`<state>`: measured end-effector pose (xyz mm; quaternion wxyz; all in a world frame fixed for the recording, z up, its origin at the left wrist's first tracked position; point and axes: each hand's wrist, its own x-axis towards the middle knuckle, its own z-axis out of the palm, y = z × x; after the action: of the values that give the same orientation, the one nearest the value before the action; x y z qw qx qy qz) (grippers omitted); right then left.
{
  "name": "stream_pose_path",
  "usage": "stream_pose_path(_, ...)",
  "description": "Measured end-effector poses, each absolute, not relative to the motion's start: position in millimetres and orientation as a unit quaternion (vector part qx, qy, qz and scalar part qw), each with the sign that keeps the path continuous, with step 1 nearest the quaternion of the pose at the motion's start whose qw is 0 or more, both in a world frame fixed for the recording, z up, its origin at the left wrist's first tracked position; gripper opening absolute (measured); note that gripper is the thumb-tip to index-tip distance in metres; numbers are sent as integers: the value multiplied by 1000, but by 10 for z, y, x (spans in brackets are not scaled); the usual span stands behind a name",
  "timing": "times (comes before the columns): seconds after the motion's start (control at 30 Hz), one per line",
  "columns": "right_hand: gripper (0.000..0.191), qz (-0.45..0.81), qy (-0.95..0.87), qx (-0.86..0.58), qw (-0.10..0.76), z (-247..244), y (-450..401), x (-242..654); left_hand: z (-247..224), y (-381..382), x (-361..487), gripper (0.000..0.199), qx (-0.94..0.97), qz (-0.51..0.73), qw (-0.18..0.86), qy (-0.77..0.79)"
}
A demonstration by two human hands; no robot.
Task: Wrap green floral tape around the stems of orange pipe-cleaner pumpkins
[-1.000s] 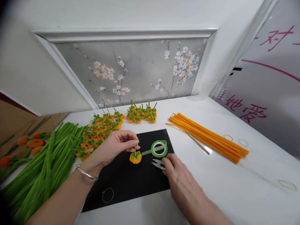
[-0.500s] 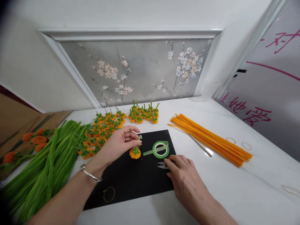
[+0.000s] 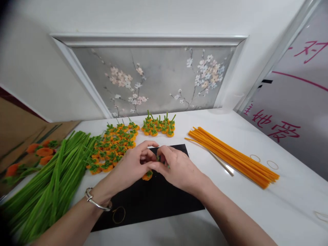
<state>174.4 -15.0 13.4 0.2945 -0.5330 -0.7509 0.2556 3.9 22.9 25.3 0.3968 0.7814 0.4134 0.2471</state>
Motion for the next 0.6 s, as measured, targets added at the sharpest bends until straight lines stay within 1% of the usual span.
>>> stream_pose_path(0.03,17,280,-744,-522,309,104,-153,1760,264,225,42,36,780,248,399,414)
stream_pose_path(0.13,36,359,-705,-479,381,3,-149,1852,305,220,49,37,756,248,446,409)
stream_pose_path(0.17,39,384,-687,-462,409,-26,-144,1885,319,222,50,38,743,248,470,408)
stream_pose_path(0.23,38,431,-654,-428,452,-62,-133,1935,340,226,51,42,716,244,514,405)
stream_pose_path(0.33,31,485,-626,-393,468,-67,-126,1942,344,229,57,44,700,238,542,400)
stream_pose_path(0.47,24,522,-590,-391,477,-46,-131,1867,311,219,85,39,721,226,518,402)
stream_pose_path(0.6,25,507,-572,-417,492,-57,-130,1813,288,202,106,38,752,223,473,401)
